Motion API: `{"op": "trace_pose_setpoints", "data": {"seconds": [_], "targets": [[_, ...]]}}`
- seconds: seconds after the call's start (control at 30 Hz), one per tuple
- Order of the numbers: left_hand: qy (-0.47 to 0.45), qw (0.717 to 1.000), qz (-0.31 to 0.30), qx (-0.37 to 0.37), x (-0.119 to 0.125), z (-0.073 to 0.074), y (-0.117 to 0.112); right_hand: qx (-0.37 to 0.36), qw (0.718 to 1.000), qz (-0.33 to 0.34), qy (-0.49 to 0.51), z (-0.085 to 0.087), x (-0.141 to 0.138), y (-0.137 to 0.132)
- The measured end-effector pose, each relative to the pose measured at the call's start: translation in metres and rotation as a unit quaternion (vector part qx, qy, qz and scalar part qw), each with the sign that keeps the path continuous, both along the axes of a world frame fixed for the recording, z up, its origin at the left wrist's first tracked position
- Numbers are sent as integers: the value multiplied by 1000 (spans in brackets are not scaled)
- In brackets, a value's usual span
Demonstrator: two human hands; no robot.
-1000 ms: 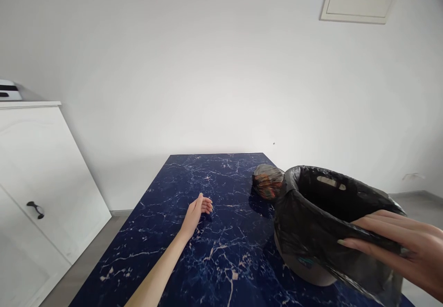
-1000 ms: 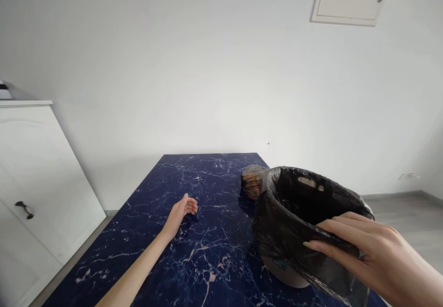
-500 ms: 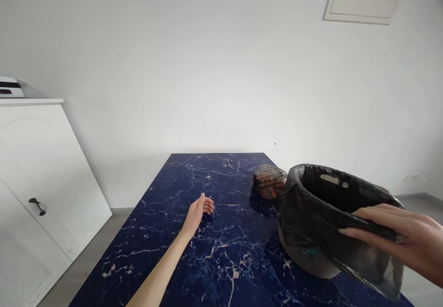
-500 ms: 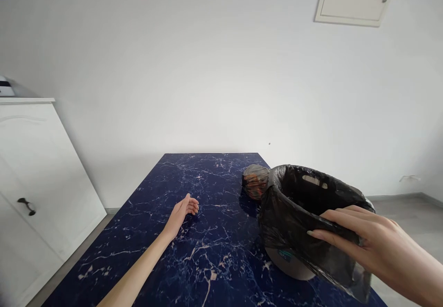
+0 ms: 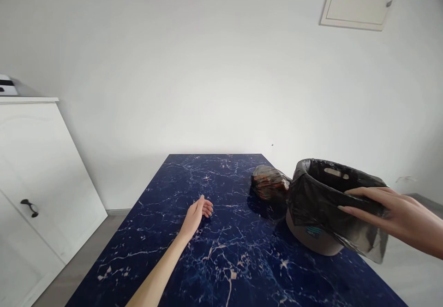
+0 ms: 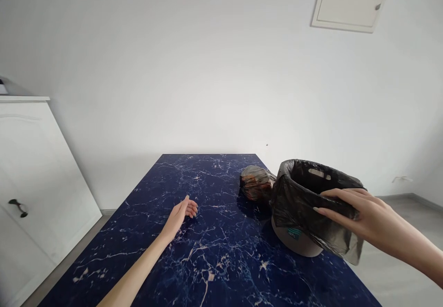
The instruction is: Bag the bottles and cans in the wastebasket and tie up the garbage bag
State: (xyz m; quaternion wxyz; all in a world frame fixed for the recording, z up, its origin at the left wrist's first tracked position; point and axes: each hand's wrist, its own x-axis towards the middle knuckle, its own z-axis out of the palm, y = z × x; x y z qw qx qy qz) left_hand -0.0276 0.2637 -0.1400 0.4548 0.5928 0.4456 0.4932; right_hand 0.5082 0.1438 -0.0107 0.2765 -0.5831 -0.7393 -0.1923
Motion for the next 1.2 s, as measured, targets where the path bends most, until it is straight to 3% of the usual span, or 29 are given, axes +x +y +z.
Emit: {"op": "trace_pose_setpoints", "data": {"seconds": [0.1, 0.2, 0.33, 0.4, 0.47, 0.57, 0.67, 0.8, 0.9, 1.2], "targets": [[4, 1000, 5, 3, 2, 3, -2, -12, 1000, -4, -18, 3, -19, -9], [11, 1000, 7, 6, 3, 5, -3, 56, 998, -4, -33, 8, -48, -20], [20, 1000, 7, 9, 4, 7, -3, 155, 985, 72, -3, 11, -98, -34], [26, 1000, 6, 10, 5, 7, -3, 160, 978, 132, 18, 5, -124, -42], [33, 999, 3, 11, 5, 7, -3, 115, 976, 185, 28, -8, -150, -51], [48, 999, -3, 14, 6, 5, -3, 18, 973, 229, 33, -46, -186, -58], [68, 997, -12, 17, 6, 1, -3, -114, 967, 209, 92, -92, -216, -53], [93, 995, -23, 20, 5, -3, -2, -287, 924, 172, 184, -137, -242, -32], [106, 994, -25, 23, 5, -4, -3, -324, 913, 160, 188, -150, -253, -10], [139, 989, -28, 34, 6, -1, -7, -256, 951, 153, 84, -165, -263, 50]]}}
